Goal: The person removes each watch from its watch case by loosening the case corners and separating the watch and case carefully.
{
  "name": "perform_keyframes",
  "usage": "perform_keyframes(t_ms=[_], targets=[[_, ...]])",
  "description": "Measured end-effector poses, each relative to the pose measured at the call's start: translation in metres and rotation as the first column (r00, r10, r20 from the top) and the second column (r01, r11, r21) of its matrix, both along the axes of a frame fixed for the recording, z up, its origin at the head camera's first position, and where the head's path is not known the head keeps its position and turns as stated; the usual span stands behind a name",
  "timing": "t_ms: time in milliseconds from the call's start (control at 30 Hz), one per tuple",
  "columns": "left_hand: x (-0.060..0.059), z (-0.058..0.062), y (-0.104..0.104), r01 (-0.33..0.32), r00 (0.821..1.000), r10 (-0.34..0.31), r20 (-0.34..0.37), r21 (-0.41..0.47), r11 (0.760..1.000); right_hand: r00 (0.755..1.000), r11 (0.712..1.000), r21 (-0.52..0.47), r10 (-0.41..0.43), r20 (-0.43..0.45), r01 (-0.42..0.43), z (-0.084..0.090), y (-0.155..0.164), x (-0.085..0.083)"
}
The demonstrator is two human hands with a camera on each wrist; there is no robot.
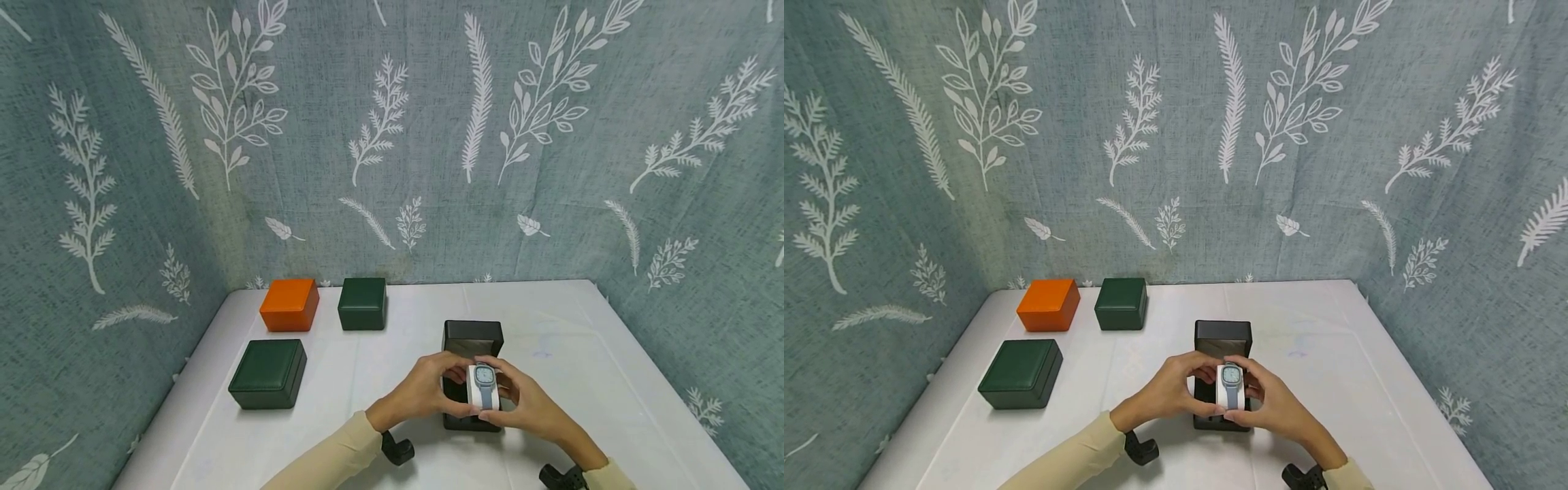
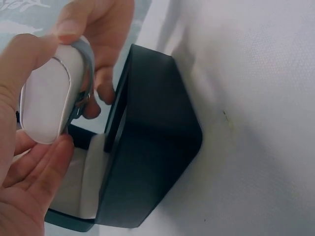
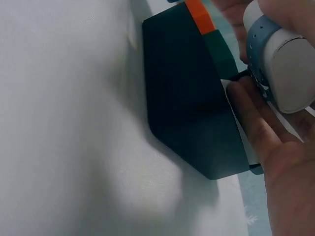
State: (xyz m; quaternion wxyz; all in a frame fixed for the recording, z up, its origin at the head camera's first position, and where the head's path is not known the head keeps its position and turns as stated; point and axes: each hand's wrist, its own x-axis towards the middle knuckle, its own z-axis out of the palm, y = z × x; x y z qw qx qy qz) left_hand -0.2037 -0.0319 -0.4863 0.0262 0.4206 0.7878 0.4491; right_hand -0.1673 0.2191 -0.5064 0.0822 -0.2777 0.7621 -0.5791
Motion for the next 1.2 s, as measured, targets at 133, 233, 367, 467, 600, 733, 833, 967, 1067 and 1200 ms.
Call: perform_keyframes(t_ms=[133,233,367,467,600,733,833,967,1067,1200], targets=[[0.0004,0.0003,0.0002,0.000,1.000,0.000,-0.019,-0.001,1.000,1.000,1.000,-0.009,0.016,0.004,-0.016,0.0007,0.0009,-0.0007],[0.0009,0.0005,0.0003,0.002,1.000,-0.002,-0.025,-0.002,1.000,0.999,0.998,-0.037,0.042,0.033,-0.041,0.0011,0.0016,-0.0005],[0.0013,0.0001,0.0005,0.004,1.000,-0.004,-0.020,-0.001,1.000,0.994,0.995,-0.071,0.076,0.082,-0.070,0.0008,0.0015,0.0000],[0.0012,-0.0003,0.0007,0.005,1.000,-0.005,-0.024,0.001,1.000,0.993,0.994,-0.081,0.074,0.095,-0.067,0.0005,0.0008,-0.0003],[0.0010,-0.0011,0.0011,0.006,0.999,-0.007,-0.035,-0.007,1.000,0.993,0.994,-0.088,0.067,0.099,-0.058,-0.0004,0.0017,-0.0011],[0.0017,-0.0013,0.0016,0.013,0.999,-0.014,-0.033,-0.009,1.000,0.991,0.994,-0.091,0.074,0.108,-0.065,-0.0007,0.0038,-0.0010],[0.0029,-0.0005,0.0024,0.015,0.999,-0.015,-0.028,0.000,1.000,0.990,0.993,-0.094,0.077,0.115,-0.066,0.0006,0.0056,-0.0004],[0.0045,0.0006,0.0032,0.011,1.000,-0.011,-0.016,0.018,1.000,0.987,0.988,-0.132,0.095,0.126,-0.079,0.0026,0.0074,0.0001],[0.0052,0.0014,0.0034,0.008,1.000,-0.008,-0.008,0.034,0.999,0.983,0.980,-0.177,0.117,0.138,-0.092,0.0032,0.0078,0.0002],[0.0052,0.0025,0.0032,-0.003,1.000,0.003,-0.011,0.034,0.999,0.980,0.974,-0.210,0.123,0.155,-0.089,0.0032,0.0075,0.0011]])
